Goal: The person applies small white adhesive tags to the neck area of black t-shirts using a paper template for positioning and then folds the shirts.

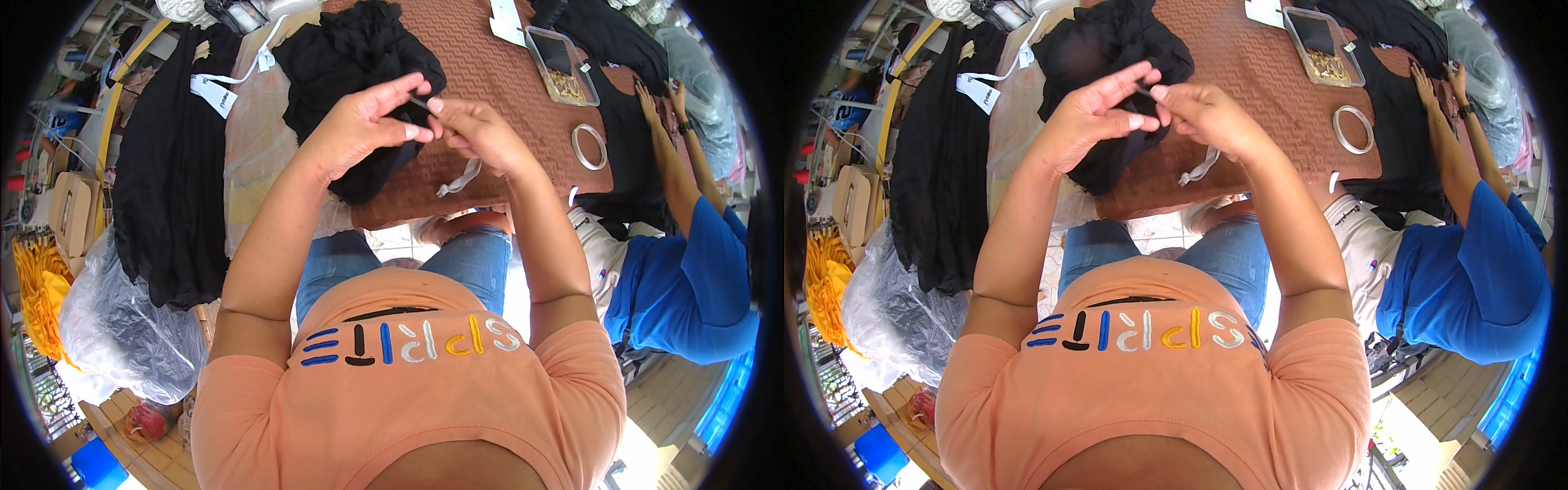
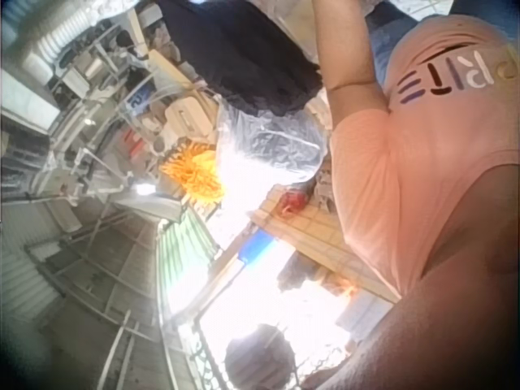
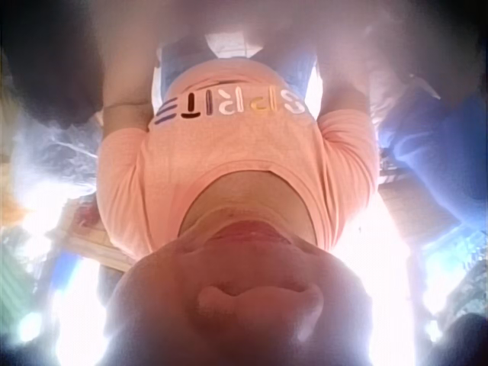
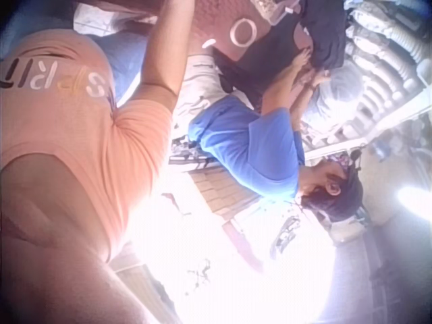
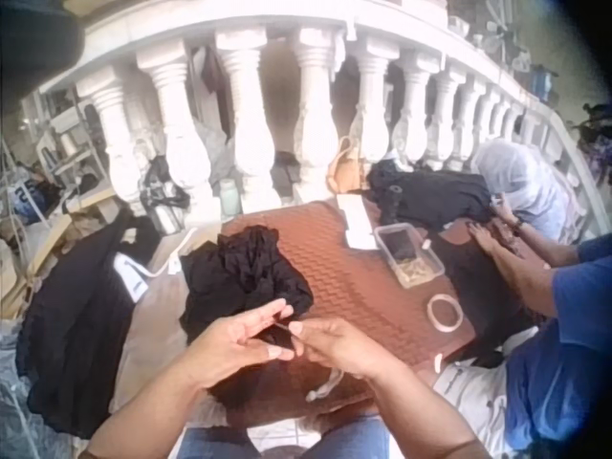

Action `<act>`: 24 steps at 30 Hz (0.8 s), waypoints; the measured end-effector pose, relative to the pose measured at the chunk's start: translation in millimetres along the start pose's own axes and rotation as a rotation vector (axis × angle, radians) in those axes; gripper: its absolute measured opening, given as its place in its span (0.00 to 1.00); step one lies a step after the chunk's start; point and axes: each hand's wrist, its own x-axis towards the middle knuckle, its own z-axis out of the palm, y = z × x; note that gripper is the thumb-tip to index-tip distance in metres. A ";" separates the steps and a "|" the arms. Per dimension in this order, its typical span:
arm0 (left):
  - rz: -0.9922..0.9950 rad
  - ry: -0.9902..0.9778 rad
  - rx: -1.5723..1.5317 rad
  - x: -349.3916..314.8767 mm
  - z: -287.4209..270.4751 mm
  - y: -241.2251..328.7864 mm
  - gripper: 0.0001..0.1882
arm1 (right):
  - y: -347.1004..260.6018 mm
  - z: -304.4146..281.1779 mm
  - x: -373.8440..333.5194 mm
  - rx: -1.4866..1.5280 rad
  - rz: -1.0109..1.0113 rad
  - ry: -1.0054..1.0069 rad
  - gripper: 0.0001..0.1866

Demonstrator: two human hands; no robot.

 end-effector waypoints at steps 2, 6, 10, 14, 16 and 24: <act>0.159 0.150 0.017 0.9 5.1 2.6 0.32 | 5.7 -16.8 0.3 -0.132 -0.067 0.172 0.21; 0.180 0.184 0.563 -17.1 6.7 0.3 0.27 | 34.6 -67.9 6.3 -0.819 -0.079 0.691 0.23; 0.215 0.414 1.027 -64.1 -17.2 -47.4 0.24 | 39.7 -79.9 20.1 -1.058 -0.268 0.795 0.22; 0.124 0.614 0.998 -92.3 -24.6 -82.1 0.22 | 46.6 -97.6 74.2 -1.280 -0.244 0.770 0.18; 0.111 0.682 0.952 -94.5 -22.3 -83.6 0.22 | 46.6 -103.4 106.9 -1.553 -0.196 0.780 0.17; 0.120 0.674 0.923 -90.3 -28.7 -84.3 0.20 | 50.7 -149.0 178.5 -1.681 0.130 0.779 0.25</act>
